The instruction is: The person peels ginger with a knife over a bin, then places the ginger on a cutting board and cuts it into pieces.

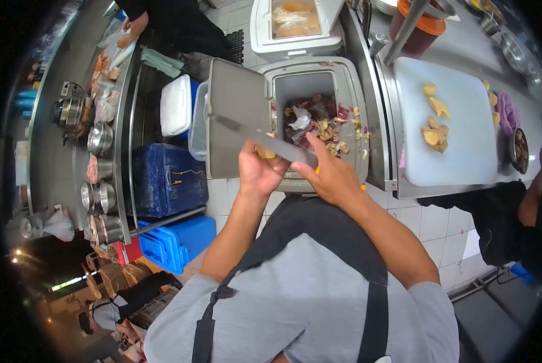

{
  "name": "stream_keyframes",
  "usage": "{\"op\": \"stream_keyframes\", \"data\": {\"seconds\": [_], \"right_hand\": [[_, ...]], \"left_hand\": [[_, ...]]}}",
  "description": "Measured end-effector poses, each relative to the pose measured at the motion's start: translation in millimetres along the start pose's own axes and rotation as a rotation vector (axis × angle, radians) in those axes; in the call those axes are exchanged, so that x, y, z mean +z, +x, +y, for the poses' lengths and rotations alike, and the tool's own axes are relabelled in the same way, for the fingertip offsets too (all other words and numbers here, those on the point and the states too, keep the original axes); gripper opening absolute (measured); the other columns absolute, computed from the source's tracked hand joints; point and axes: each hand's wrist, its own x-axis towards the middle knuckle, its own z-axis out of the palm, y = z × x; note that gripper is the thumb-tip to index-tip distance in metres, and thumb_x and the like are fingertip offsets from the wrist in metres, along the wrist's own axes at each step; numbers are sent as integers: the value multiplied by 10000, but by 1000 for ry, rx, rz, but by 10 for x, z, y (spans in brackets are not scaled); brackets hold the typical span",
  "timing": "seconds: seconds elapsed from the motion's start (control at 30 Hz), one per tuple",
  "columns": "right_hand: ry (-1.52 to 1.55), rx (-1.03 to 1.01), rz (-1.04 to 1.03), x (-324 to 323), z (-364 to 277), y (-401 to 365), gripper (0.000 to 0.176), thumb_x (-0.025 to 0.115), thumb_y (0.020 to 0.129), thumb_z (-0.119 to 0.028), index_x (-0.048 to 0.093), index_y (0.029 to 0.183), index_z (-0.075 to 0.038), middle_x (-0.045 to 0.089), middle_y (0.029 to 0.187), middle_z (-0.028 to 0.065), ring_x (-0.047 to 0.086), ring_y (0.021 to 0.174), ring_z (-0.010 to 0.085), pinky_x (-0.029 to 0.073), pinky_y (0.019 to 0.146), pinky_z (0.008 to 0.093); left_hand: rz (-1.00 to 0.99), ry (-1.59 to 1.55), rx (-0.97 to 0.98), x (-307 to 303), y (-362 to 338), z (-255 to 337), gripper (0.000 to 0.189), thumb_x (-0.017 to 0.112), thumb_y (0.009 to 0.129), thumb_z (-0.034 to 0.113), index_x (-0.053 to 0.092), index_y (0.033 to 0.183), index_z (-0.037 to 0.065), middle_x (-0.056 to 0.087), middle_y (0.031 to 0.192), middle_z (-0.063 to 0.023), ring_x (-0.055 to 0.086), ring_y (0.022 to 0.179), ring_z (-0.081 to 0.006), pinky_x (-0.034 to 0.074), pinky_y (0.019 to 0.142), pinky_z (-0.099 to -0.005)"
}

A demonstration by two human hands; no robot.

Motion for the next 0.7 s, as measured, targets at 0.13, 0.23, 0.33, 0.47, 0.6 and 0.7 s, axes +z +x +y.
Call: {"op": "stream_keyframes", "data": {"seconds": [0.13,0.23,0.33,0.47,0.6,0.7], "right_hand": [[-179,-119,-58,-65,-127,-59,738,621,878,-529,393,1438,-105,619,1234,187,651,939,402,519,770,467],[-237,-146,-22,-79,-141,-54,733,629,865,-536,423,1425,-111,616,1245,179,658,934,373,527,767,462],[-263,-231,97,-25,-76,-57,729,585,863,-596,447,1403,-125,670,1026,149,678,803,349,548,662,456],[-292,-84,-53,-82,-106,-70,733,617,867,-548,425,1425,-113,608,1269,168,658,968,361,537,768,453],[-259,-123,-3,-72,-87,-85,735,610,869,-554,423,1425,-111,598,1289,160,658,981,356,540,771,449],[-233,-124,-10,-88,-110,-92,738,609,870,-557,422,1426,-110,588,1306,157,655,993,353,539,779,448]], "left_hand": [[143,-20,42,55,35,22,373,457,958,446,576,868,104,565,691,-91,541,593,-192,467,537,-301],[113,-12,64,105,9,27,356,441,966,443,468,819,120,545,676,-94,538,592,-192,460,526,-298],[16,35,32,27,-11,32,351,446,965,439,496,833,118,552,682,-90,541,587,-187,455,517,-295],[-39,135,8,-3,-40,21,349,444,968,432,521,847,114,558,686,-83,555,603,-185,464,522,-294],[219,13,141,279,-76,-84,342,401,983,419,527,903,111,587,709,-94,557,557,-184,401,427,-271],[236,-38,149,217,-81,-75,340,423,975,415,533,917,98,600,747,-100,581,608,-196,444,483,-285]]}}
